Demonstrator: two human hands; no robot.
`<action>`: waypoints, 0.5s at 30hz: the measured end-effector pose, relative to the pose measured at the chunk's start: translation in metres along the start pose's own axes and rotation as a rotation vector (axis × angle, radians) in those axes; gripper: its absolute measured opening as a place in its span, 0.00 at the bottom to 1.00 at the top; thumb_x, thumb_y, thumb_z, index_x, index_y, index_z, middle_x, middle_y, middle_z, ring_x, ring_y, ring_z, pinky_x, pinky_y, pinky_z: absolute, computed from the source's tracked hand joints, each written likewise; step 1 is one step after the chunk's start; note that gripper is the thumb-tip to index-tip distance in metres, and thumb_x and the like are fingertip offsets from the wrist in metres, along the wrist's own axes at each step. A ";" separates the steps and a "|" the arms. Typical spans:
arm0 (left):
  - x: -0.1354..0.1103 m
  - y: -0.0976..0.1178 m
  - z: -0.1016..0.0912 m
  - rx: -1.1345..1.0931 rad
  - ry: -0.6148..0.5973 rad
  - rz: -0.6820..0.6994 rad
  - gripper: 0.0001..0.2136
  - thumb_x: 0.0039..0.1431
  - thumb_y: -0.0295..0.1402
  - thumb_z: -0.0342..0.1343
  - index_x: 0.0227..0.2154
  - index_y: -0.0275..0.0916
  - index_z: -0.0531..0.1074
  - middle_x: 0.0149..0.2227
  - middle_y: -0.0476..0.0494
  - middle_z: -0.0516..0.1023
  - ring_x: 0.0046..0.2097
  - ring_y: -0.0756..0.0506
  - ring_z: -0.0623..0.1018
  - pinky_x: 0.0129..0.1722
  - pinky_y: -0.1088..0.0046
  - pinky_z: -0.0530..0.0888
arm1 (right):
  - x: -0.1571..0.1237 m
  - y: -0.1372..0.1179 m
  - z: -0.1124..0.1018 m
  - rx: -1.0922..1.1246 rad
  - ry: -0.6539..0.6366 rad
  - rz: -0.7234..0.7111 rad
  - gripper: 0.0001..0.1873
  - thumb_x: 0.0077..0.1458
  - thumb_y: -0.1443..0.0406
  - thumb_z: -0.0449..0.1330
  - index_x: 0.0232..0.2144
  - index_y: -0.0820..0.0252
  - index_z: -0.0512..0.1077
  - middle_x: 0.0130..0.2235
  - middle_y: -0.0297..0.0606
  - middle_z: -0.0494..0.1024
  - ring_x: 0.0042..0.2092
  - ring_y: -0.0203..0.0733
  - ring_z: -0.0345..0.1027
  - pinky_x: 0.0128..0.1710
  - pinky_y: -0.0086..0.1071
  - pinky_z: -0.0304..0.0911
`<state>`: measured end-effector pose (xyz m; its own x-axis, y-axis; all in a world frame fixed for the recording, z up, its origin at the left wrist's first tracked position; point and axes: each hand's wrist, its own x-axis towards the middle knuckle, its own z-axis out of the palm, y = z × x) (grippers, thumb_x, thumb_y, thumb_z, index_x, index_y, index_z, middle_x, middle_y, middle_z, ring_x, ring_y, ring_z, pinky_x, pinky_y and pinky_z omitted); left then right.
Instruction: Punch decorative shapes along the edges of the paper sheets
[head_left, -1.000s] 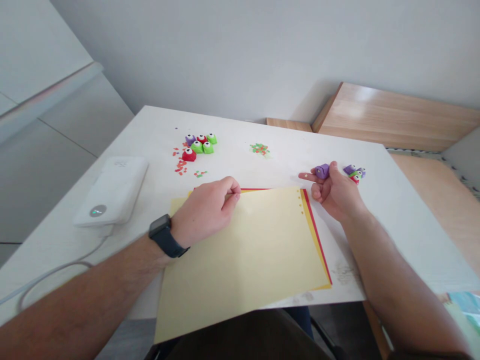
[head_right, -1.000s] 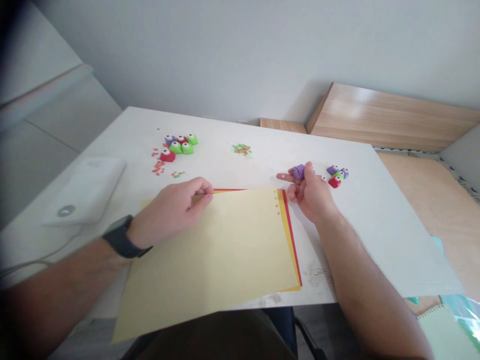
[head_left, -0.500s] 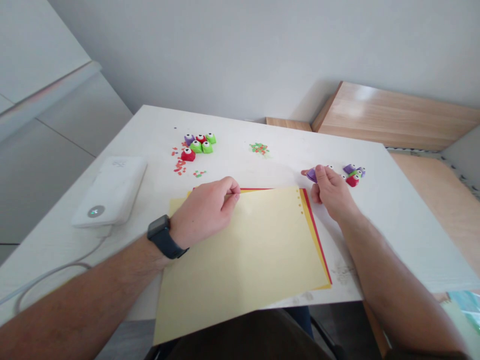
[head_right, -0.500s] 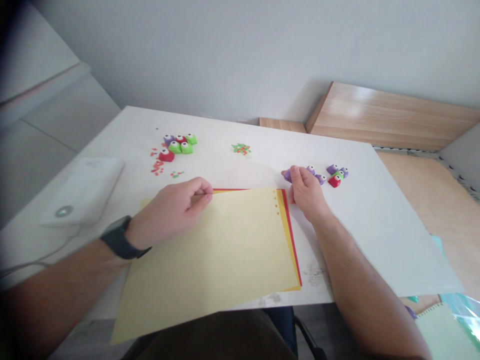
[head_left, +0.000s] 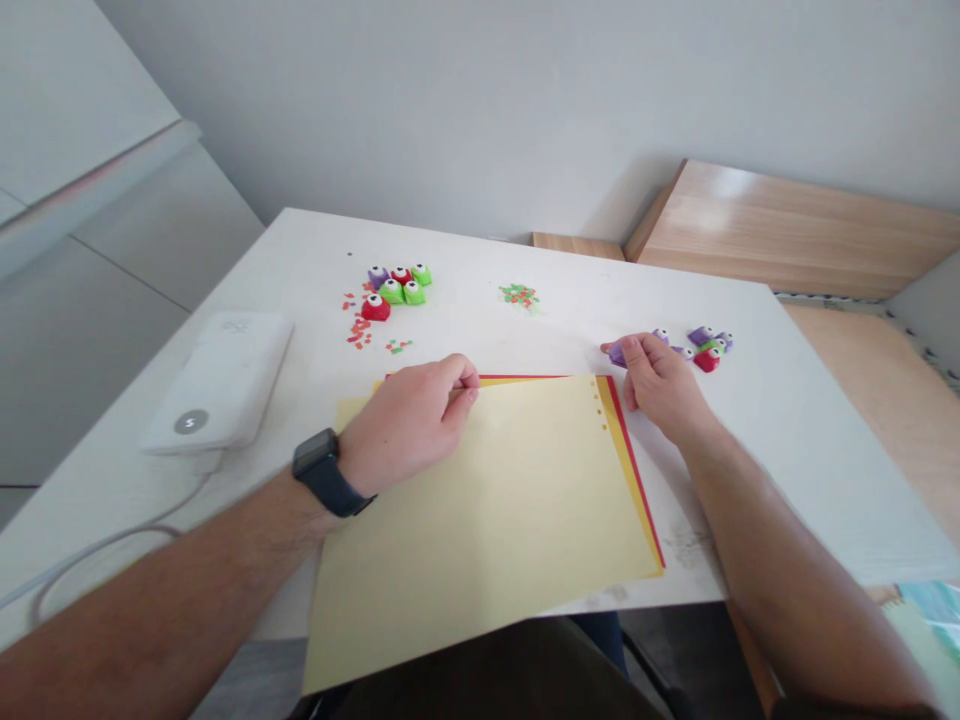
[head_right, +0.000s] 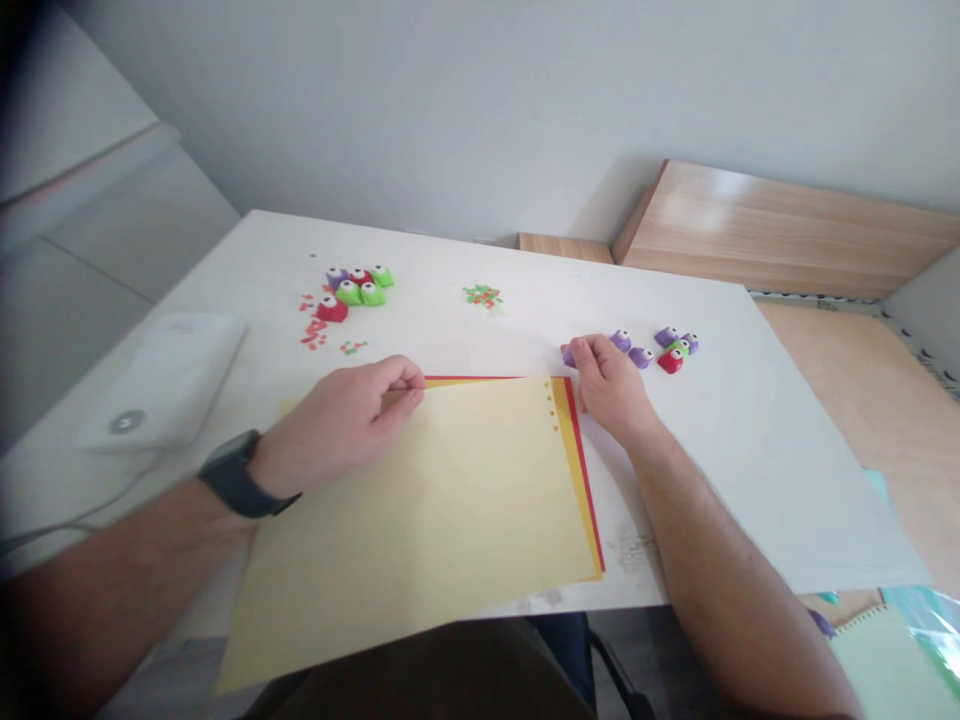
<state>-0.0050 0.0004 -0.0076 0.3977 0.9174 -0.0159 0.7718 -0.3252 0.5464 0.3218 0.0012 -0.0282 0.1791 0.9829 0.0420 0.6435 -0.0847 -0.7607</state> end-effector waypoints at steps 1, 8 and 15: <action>0.000 0.000 0.000 0.004 -0.004 0.002 0.07 0.68 0.37 0.51 0.39 0.43 0.72 0.37 0.48 0.83 0.38 0.42 0.80 0.37 0.67 0.68 | 0.000 -0.001 0.000 0.012 -0.002 0.006 0.30 0.67 0.37 0.50 0.43 0.53 0.76 0.18 0.30 0.69 0.18 0.38 0.62 0.21 0.35 0.55; -0.001 0.000 -0.001 0.012 -0.046 0.030 0.07 0.69 0.38 0.51 0.38 0.43 0.72 0.35 0.49 0.82 0.37 0.43 0.81 0.37 0.67 0.67 | 0.000 0.001 0.001 0.053 0.003 0.020 0.30 0.67 0.37 0.51 0.43 0.54 0.76 0.18 0.29 0.69 0.19 0.38 0.62 0.22 0.35 0.56; -0.001 0.001 -0.001 0.019 -0.063 0.075 0.08 0.69 0.37 0.51 0.38 0.43 0.73 0.36 0.48 0.83 0.37 0.43 0.81 0.37 0.67 0.68 | 0.001 0.007 0.002 0.100 0.062 -0.035 0.30 0.67 0.37 0.50 0.43 0.52 0.76 0.26 0.33 0.75 0.22 0.39 0.66 0.25 0.36 0.61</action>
<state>-0.0048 -0.0002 -0.0067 0.4846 0.8743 -0.0289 0.7480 -0.3970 0.5319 0.3254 0.0017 -0.0346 0.2054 0.9728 0.1067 0.5728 -0.0311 -0.8191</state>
